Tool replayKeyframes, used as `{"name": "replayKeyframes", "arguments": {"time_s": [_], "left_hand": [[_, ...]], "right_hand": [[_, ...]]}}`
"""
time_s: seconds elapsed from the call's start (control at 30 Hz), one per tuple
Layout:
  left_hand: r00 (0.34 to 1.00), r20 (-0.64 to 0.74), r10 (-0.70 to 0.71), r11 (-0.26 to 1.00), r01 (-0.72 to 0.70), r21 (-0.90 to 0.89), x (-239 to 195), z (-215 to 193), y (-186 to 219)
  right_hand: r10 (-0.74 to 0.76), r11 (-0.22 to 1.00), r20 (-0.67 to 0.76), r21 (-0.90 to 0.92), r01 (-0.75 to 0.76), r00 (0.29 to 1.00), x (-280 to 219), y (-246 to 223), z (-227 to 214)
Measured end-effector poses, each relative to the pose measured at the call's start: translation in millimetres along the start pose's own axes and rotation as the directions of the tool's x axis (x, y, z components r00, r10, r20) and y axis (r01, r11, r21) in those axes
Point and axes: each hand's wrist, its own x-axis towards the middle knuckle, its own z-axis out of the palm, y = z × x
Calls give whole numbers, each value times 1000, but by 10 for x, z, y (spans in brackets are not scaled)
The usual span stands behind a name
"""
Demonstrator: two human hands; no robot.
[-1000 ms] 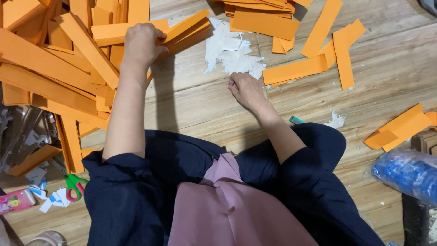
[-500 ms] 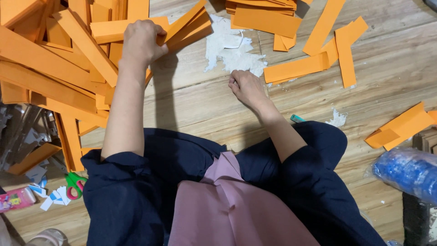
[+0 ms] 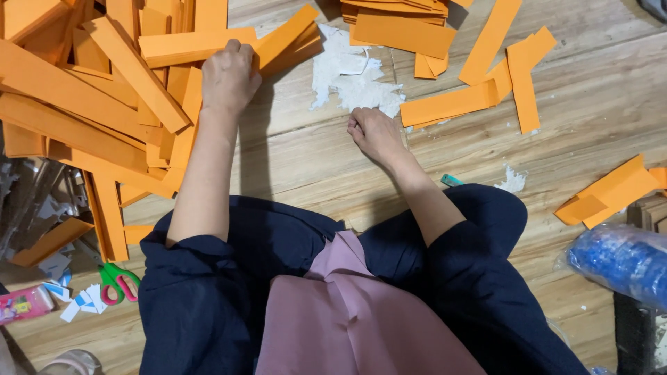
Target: Applying glue to orange paper strips and folding them before stacking them in a pile.
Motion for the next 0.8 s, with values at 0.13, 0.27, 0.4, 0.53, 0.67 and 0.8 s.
{"name": "replayKeyframes", "arguments": {"time_s": [0.13,0.27,0.4,0.53,0.67,0.8], "left_hand": [[1000,-14,14,1000,-15,-24,-2,21,-45],[997,80,1,1000,0,-21,60,2,-63],[993,120,16,1000,-14,-17,82,-56,-83],[994,112,18,1000,-18,-4,115,-67,-96],[993,114,25,996,-15,-84,134,22,-194],[984,180,12,988,16,-153,154,-135,-183]], "right_hand": [[-1,1000,-3,-19,0,1000,-9,-4,5],[0,1000,-1,-18,0,1000,3,21,22],[-9,1000,-11,-24,8,1000,12,53,42],[-10,1000,-6,-17,10,1000,25,38,24],[-16,999,-24,-40,15,1000,2,45,43],[-19,1000,-23,-22,18,1000,1,54,45]]}}
